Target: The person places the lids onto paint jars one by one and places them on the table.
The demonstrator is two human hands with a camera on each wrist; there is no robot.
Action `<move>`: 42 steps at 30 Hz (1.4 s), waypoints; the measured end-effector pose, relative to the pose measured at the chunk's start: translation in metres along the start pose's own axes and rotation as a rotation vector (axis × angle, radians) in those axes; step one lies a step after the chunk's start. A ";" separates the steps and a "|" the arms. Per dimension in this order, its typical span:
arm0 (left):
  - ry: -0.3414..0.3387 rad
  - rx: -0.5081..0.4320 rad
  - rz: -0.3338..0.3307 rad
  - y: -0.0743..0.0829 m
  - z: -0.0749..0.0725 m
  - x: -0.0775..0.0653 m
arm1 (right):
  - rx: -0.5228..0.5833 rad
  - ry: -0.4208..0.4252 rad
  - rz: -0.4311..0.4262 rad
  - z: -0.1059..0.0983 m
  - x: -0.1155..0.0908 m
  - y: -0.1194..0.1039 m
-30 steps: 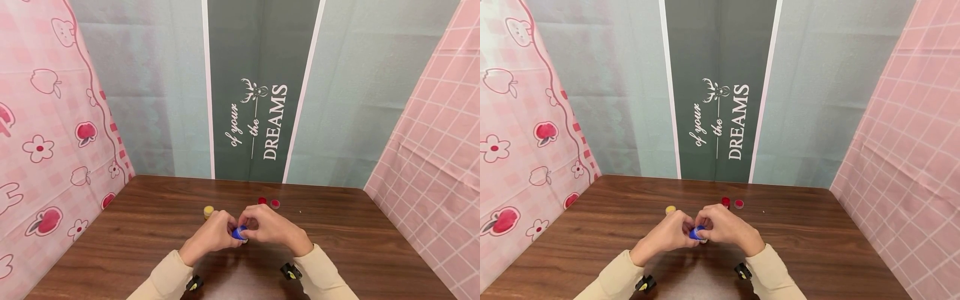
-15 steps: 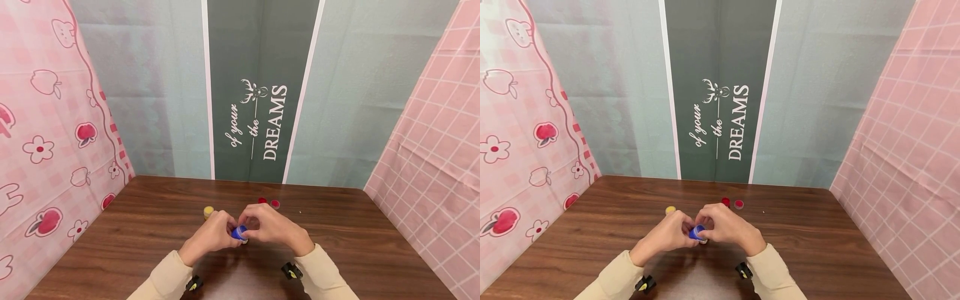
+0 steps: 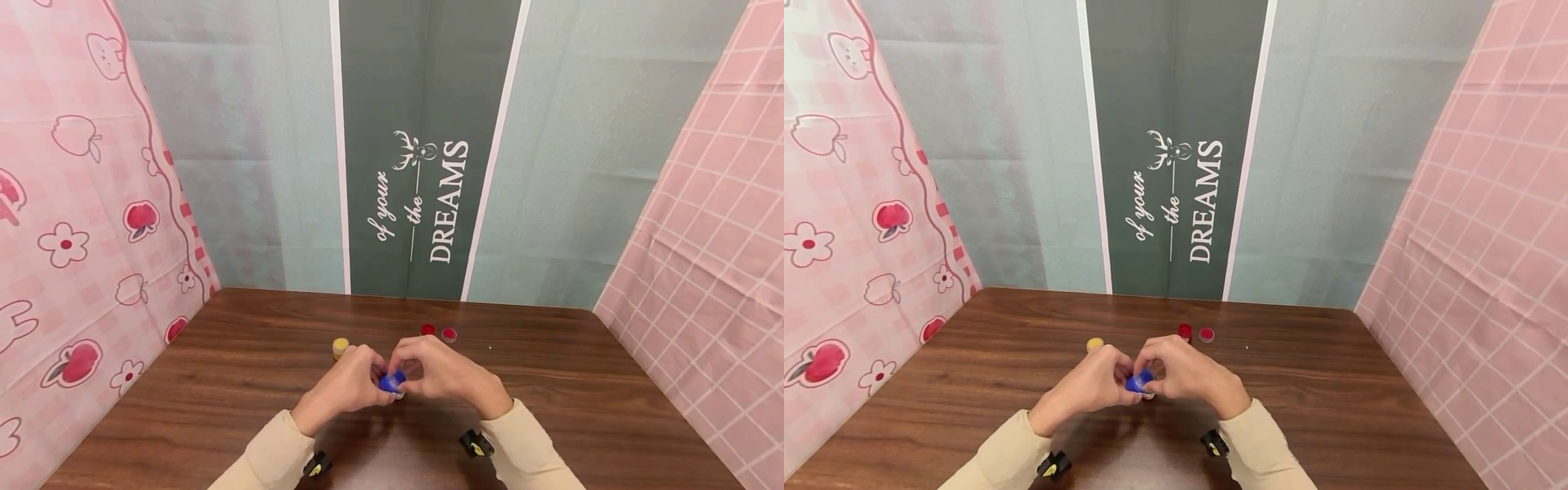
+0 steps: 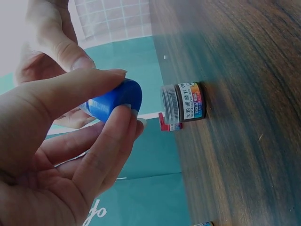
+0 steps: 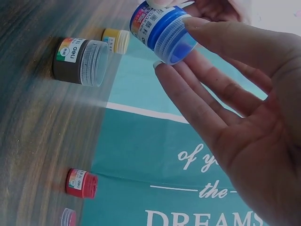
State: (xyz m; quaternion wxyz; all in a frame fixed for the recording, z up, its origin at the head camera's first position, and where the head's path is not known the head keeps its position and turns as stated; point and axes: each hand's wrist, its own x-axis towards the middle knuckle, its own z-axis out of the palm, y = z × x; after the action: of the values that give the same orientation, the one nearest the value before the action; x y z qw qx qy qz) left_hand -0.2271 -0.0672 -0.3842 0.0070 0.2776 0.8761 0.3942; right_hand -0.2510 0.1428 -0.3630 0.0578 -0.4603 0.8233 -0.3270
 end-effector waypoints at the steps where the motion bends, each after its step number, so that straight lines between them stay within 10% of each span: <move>1: 0.002 0.000 0.005 0.000 0.000 0.000 | -0.009 0.002 0.008 0.000 0.000 0.000; 42: 0.009 0.005 0.015 0.002 -0.002 0.000 | -0.099 0.041 0.054 0.001 0.001 -0.005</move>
State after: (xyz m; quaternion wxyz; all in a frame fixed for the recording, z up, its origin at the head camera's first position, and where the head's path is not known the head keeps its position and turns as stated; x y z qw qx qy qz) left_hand -0.2264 -0.0680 -0.3818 -0.0006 0.2823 0.8750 0.3934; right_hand -0.2475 0.1394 -0.3608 0.0269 -0.4333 0.8517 -0.2935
